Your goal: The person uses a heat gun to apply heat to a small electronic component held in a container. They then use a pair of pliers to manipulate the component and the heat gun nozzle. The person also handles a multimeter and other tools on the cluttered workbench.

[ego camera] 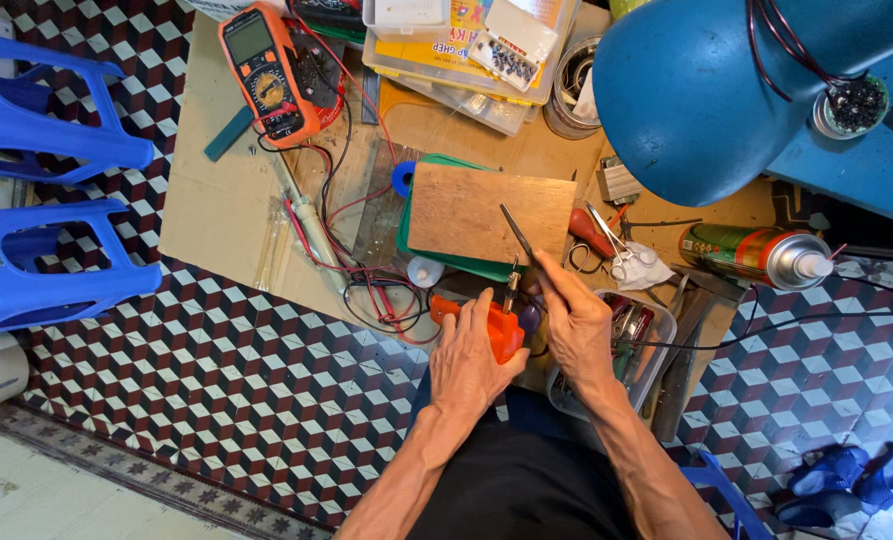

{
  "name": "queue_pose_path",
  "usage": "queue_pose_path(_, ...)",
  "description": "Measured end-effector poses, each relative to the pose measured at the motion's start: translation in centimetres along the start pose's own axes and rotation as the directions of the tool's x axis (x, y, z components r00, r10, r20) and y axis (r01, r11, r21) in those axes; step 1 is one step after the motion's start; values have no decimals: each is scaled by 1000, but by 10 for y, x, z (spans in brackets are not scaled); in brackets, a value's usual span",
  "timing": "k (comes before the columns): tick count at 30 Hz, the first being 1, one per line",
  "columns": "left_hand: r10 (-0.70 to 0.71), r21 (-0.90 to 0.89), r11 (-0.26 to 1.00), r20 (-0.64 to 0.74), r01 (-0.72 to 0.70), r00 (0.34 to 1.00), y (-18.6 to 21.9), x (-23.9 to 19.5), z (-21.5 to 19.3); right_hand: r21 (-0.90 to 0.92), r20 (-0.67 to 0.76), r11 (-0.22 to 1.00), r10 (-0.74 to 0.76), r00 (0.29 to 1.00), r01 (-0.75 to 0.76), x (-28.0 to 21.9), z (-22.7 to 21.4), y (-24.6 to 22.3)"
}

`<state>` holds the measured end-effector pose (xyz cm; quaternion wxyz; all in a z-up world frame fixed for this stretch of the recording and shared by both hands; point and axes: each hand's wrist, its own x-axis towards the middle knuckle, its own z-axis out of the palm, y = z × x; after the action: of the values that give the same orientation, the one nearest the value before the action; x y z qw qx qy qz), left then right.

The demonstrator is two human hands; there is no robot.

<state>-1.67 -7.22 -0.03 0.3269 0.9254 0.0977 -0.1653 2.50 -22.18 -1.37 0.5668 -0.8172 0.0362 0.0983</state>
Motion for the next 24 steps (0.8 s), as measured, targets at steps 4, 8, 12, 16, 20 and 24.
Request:
queue_pose_path(4,-33,-54,998,104,39,994,0,2,-5,16,-8,998,64,998,-64,-14,-3,-6)
queue_pose_path(8,-17,-120,992,118,31,993,-1,6,-7,17,4,1000,-13,1000,13,-21,0,-7)
queue_pose_path(12,25,-181,983,122,-3,992,-4,4,-7,-52,50,994,104,993,-101,-13,9,-4)
queue_pose_path(16,111,-233,969,101,-85,989,-9,10,-9,-118,22,984,-132,991,134,-7,6,-10)
queue_pose_path(20,44,-243,970,227,13,973,-12,11,-7,-140,32,988,-67,997,70,-9,2,-11)
queue_pose_path(24,95,-281,959,199,-36,975,-10,13,-10,-114,15,991,-70,997,72,-3,4,-13)
